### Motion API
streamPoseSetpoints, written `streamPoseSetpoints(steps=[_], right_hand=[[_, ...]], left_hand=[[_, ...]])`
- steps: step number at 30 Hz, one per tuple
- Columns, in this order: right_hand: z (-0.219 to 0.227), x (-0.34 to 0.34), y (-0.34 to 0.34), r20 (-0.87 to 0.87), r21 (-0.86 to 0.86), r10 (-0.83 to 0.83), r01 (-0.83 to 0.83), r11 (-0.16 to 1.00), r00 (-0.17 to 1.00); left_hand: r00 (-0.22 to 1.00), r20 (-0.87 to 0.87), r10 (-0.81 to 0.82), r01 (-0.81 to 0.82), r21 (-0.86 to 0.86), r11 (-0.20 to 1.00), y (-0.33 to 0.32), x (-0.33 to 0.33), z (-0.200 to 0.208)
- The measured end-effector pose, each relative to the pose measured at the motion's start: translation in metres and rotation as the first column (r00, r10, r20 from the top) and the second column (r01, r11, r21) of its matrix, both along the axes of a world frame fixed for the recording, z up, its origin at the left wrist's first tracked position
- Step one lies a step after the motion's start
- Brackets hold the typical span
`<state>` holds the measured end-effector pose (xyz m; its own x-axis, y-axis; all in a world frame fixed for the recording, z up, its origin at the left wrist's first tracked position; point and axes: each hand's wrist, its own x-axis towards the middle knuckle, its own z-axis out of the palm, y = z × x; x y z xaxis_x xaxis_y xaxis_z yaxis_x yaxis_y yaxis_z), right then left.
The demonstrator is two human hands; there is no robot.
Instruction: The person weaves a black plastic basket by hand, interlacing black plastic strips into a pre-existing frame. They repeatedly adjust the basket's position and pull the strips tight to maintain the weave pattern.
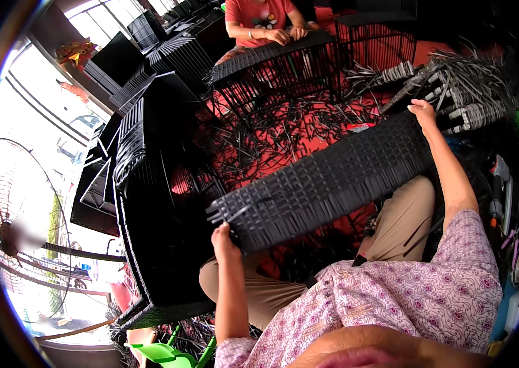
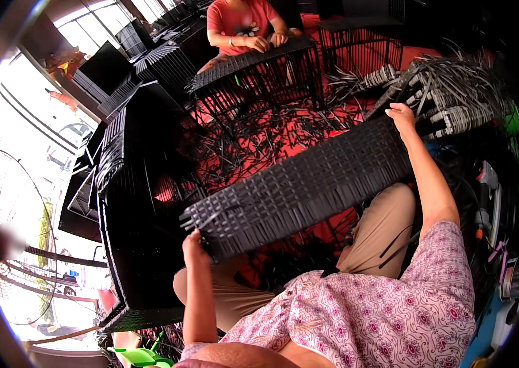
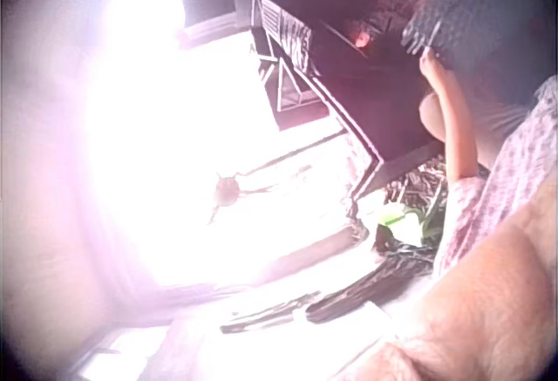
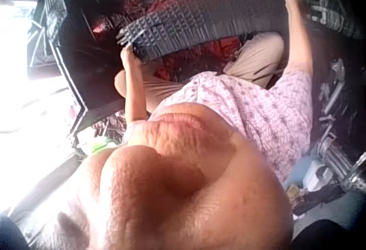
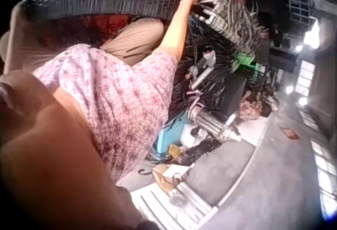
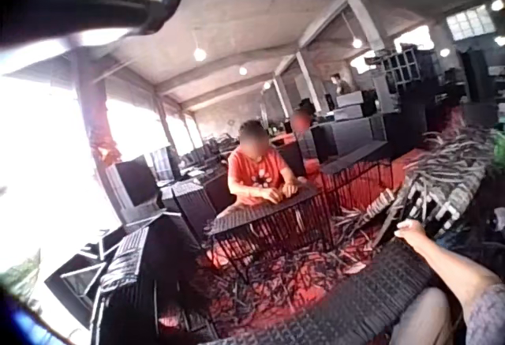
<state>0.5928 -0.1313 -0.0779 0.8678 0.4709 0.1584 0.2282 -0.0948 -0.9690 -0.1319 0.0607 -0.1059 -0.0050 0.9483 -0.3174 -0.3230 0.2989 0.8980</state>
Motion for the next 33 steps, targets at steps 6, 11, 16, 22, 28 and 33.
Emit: streamPoseSetpoints(steps=[6,11,16,22,28,33], right_hand=[[-0.016,-0.016,0.006,0.012,0.123,0.046,-0.047,0.991,0.999],[-0.029,-0.005,-0.004,0.041,0.153,0.005,-0.012,0.988,0.999],[-0.037,-0.028,-0.005,0.132,0.018,-0.273,0.273,0.962,0.953],[-0.048,-0.008,-0.015,-0.015,0.115,-0.174,0.174,0.978,0.985],[-0.036,-0.015,-0.02,0.103,0.019,-0.214,0.213,0.977,0.971],[0.046,-0.085,-0.019,0.608,-0.448,-0.165,0.507,0.736,0.777]], left_hand=[[0.978,0.047,0.201,-0.205,0.107,0.973,-0.045,-0.026,-0.022],[0.984,0.069,0.163,-0.163,0.005,0.987,-0.043,-0.01,-0.022],[0.973,0.126,0.194,-0.189,-0.047,0.981,-0.074,-0.013,-0.021],[0.971,0.193,0.139,-0.141,-0.005,0.99,-0.104,-0.035,-0.079],[0.966,0.193,0.172,-0.171,-0.02,0.985,-0.124,-0.029,-0.043],[0.985,0.04,0.166,-0.171,0.183,0.968,-0.145,-0.036,-0.004]])
